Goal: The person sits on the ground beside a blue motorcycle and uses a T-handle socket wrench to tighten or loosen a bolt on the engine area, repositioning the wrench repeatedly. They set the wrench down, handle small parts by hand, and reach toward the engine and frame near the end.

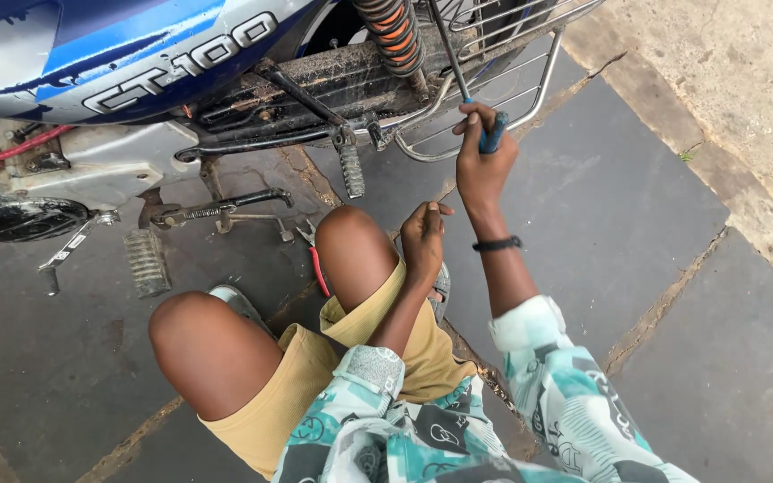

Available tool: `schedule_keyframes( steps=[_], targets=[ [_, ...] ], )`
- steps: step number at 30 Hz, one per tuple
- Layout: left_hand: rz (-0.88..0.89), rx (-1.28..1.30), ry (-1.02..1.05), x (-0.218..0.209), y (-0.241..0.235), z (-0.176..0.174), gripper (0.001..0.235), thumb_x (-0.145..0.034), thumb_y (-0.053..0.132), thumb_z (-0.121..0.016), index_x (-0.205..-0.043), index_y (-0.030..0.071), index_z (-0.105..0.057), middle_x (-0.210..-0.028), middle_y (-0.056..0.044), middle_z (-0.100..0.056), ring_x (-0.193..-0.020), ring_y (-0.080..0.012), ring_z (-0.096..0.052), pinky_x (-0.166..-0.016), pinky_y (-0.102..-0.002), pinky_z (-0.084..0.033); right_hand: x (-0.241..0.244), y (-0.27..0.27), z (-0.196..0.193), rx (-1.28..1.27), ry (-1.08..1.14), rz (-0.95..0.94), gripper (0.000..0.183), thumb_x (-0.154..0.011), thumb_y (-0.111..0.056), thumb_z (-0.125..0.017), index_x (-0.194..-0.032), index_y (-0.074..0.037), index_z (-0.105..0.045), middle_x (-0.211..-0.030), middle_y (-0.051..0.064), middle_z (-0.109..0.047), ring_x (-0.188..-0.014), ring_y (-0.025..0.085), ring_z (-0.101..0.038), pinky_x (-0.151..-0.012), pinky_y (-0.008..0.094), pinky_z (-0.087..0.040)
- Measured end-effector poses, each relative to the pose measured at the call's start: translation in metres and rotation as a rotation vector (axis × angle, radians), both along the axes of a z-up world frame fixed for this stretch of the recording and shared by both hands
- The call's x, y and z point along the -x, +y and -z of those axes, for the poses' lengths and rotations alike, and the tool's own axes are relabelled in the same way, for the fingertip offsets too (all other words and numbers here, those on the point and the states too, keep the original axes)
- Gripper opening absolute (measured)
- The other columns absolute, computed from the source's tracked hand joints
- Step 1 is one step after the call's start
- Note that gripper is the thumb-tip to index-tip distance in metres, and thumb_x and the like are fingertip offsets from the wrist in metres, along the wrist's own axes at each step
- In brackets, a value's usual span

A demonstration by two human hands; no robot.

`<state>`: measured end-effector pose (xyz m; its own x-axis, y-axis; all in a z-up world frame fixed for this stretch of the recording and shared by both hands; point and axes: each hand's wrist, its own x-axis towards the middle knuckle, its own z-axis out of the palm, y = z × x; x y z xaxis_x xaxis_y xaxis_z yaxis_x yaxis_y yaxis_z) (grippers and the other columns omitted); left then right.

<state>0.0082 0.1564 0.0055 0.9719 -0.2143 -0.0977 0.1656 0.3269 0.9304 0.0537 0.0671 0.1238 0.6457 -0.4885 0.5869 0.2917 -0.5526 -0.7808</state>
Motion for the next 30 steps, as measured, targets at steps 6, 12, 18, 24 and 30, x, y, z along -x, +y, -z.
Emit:
schedule_keyframes(
  steps=[6,12,18,24,30],
  targets=[
    [0.006,-0.051,-0.021,0.005,0.005,-0.003,0.036,-0.109,0.022,-0.046,-0.089,0.002,-0.069,-0.062,0.006,-0.041,-0.060,-0.0033,-0.037,-0.055,-0.023,-0.032,-0.007,-0.002,0.017,-0.005,0.032,0.004,0.016,-0.108,-0.007,-0.058,-0.113,-0.001,-0.072,-0.080,0.006,-0.070,-0.070,0.008,-0.062,-0.061,0.025,-0.044],
    [0.072,0.082,-0.027,0.004,-0.011,0.019,0.033,-0.109,0.020,-0.048,-0.089,0.003,-0.068,-0.067,0.006,-0.043,-0.062,-0.0043,-0.037,-0.056,-0.024,-0.031,-0.013,-0.012,0.021,-0.018,-0.031,-0.026,0.016,-0.111,-0.006,-0.055,-0.114,0.000,-0.069,-0.086,0.007,-0.070,-0.080,0.010,-0.068,-0.068,0.026,-0.048],
    [0.090,-0.086,-0.041,0.008,-0.005,-0.003,0.035,-0.110,0.024,-0.048,-0.088,0.005,-0.068,-0.062,0.007,-0.037,-0.058,-0.0036,-0.034,-0.053,-0.024,-0.030,0.003,-0.021,0.022,-0.070,-0.062,-0.047,0.018,-0.113,-0.009,-0.054,-0.118,0.000,-0.068,-0.087,0.007,-0.071,-0.085,0.011,-0.070,-0.075,0.027,-0.052],
    [0.130,-0.058,-0.028,0.011,-0.011,-0.004,0.035,-0.109,0.026,-0.048,-0.090,0.005,-0.069,-0.062,0.007,-0.038,-0.057,-0.0033,-0.034,-0.052,-0.025,-0.029,-0.022,-0.021,0.005,0.005,-0.018,0.061,0.018,-0.109,-0.010,-0.058,-0.115,0.001,-0.071,-0.076,0.006,-0.072,-0.066,0.009,-0.060,-0.060,0.025,-0.041],
    [0.149,-0.130,-0.072,0.025,-0.017,-0.014,0.036,-0.110,0.027,-0.049,-0.089,0.006,-0.069,-0.061,0.007,-0.036,-0.057,-0.0035,-0.034,-0.053,-0.026,-0.032,0.006,-0.031,0.003,0.024,-0.082,-0.016,0.018,-0.112,-0.008,-0.055,-0.119,0.001,-0.068,-0.086,0.008,-0.073,-0.079,0.012,-0.072,-0.064,0.025,-0.045]
  ],
)
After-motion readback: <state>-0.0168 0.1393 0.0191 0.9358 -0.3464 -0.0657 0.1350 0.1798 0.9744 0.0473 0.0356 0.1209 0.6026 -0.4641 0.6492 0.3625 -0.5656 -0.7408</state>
